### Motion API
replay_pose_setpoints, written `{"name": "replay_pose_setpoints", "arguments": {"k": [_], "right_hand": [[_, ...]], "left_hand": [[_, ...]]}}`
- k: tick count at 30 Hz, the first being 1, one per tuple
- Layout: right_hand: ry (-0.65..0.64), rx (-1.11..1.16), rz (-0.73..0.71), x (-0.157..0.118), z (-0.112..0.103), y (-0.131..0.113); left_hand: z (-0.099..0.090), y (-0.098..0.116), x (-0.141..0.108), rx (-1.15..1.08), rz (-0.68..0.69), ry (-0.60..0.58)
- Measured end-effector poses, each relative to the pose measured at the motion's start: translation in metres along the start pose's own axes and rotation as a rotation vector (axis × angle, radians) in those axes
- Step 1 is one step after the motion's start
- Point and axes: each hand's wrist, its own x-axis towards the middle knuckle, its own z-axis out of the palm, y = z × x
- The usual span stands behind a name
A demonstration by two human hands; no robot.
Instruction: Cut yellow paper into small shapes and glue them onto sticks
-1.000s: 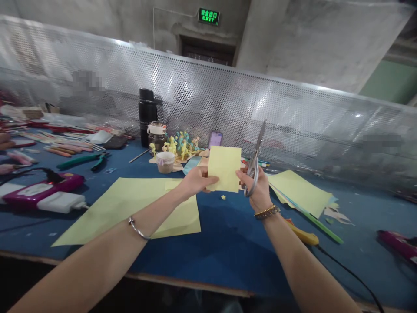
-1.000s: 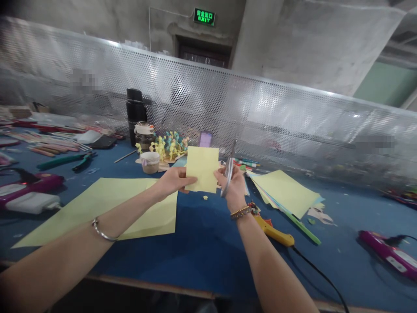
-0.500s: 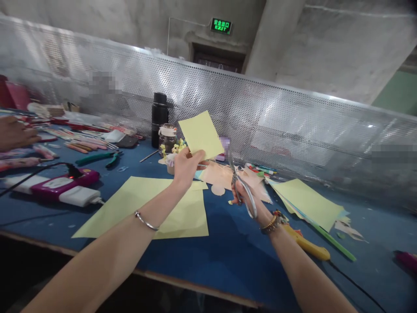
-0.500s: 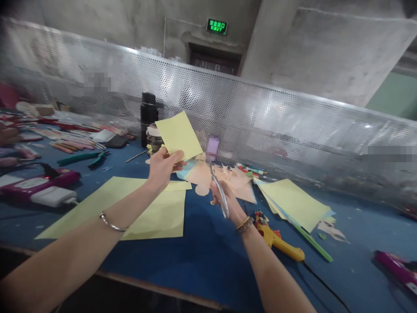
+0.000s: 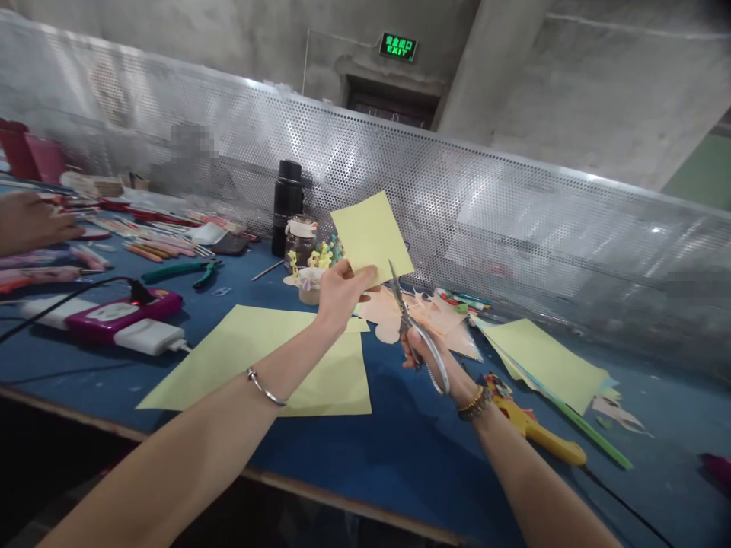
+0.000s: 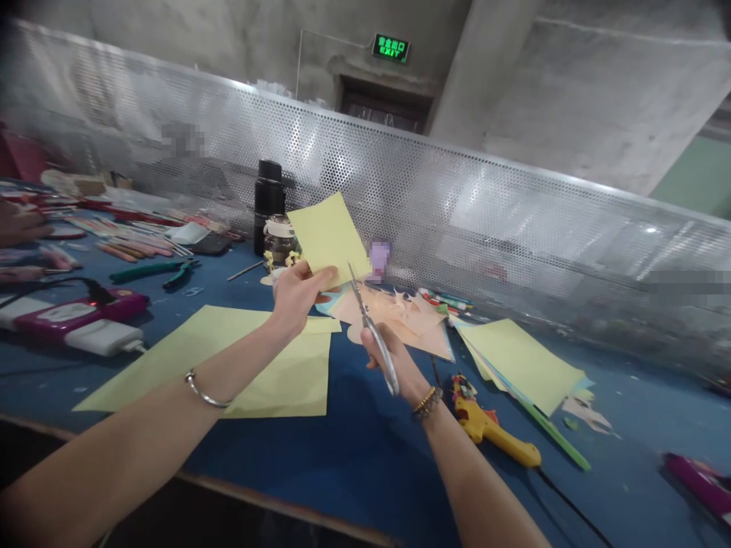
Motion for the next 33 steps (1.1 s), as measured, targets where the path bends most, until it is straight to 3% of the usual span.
{"name": "replay_pose_setpoints", "arguments": {"k": [9,15,20,24,28,33], "right_hand": [[0.043,0.085,-0.011,-0.002,0.003,-0.004],[0.239,0.155,-0.046,0.003,-0.002,-0.009],[0.422,0.307,-0.128,0.005,-0.011,-0.018],[0.473,0.376,-0.178,0.004,-0.015,-0.022],[0.468,0.394,-0.200,0.004,-0.016,-0.021],[0.469,0.377,-0.182,0.005,-0.014,-0.024]], "left_hand": [[0.002,-0.001,0.000,-0.017,-0.004,-0.035],[0.002,0.001,0.002,-0.240,-0.030,-0.021],[0.012,-0.006,-0.012,-0.221,-0.292,-0.286],[0.021,-0.013,-0.030,-0.104,-0.489,-0.548],[0.021,-0.015,-0.039,-0.037,-0.521,-0.801],[0.020,-0.011,-0.039,0.018,-0.504,-0.901]]}}
